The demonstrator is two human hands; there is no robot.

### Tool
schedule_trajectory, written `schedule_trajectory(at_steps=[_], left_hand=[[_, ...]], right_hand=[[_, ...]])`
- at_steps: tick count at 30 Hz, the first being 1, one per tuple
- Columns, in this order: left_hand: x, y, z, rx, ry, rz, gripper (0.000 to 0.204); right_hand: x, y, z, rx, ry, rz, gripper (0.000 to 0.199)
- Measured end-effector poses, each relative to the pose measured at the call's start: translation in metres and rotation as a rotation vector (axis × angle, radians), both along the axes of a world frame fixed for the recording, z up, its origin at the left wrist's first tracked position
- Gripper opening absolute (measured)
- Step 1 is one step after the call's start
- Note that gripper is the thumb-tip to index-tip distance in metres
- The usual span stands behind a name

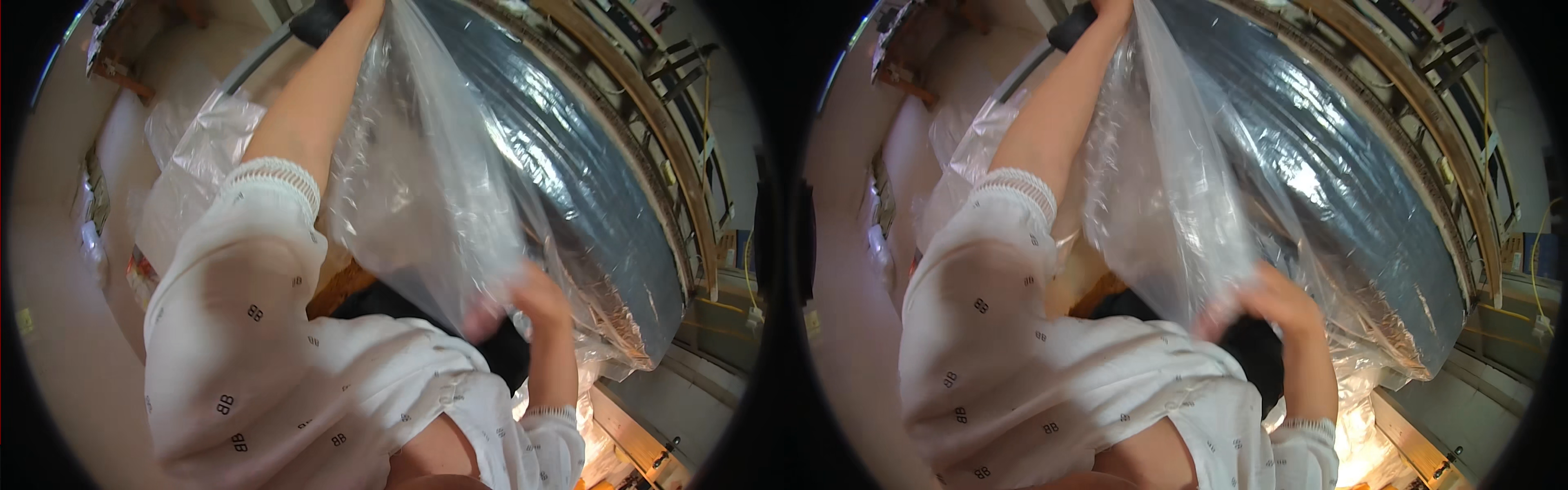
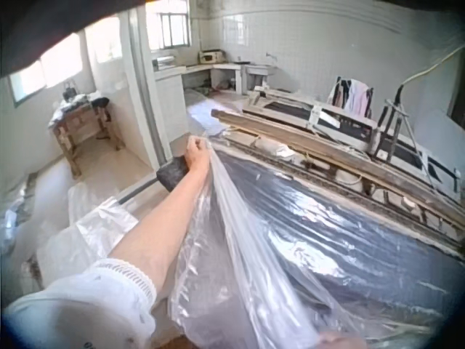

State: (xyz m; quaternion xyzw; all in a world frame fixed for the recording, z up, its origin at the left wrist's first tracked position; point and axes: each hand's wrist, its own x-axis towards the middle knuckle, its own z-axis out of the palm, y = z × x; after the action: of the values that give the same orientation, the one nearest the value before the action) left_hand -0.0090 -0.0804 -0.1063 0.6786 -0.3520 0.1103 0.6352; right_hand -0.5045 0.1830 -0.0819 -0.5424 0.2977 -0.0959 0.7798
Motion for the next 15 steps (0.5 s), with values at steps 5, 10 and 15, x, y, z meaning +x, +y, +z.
schedule_trajectory(at_steps=[5,10,15], left_hand=[[-0.028,0.003,0.013,-0.003,0.016,-0.063,0.017],[0.023,-0.012,0.004,0.095,-0.030,0.009,0.021],[0.049,-0.025,0.000,0.131,-0.139,0.017,0.034]], right_hand=[[-0.101,0.045,0.067,-0.356,-0.470,-0.530,0.052],[-0.089,0.053,0.014,-0.766,0.299,-0.722,0.042],[-0.165,0.125,0.004,-0.874,0.742,-1.254,0.047]])
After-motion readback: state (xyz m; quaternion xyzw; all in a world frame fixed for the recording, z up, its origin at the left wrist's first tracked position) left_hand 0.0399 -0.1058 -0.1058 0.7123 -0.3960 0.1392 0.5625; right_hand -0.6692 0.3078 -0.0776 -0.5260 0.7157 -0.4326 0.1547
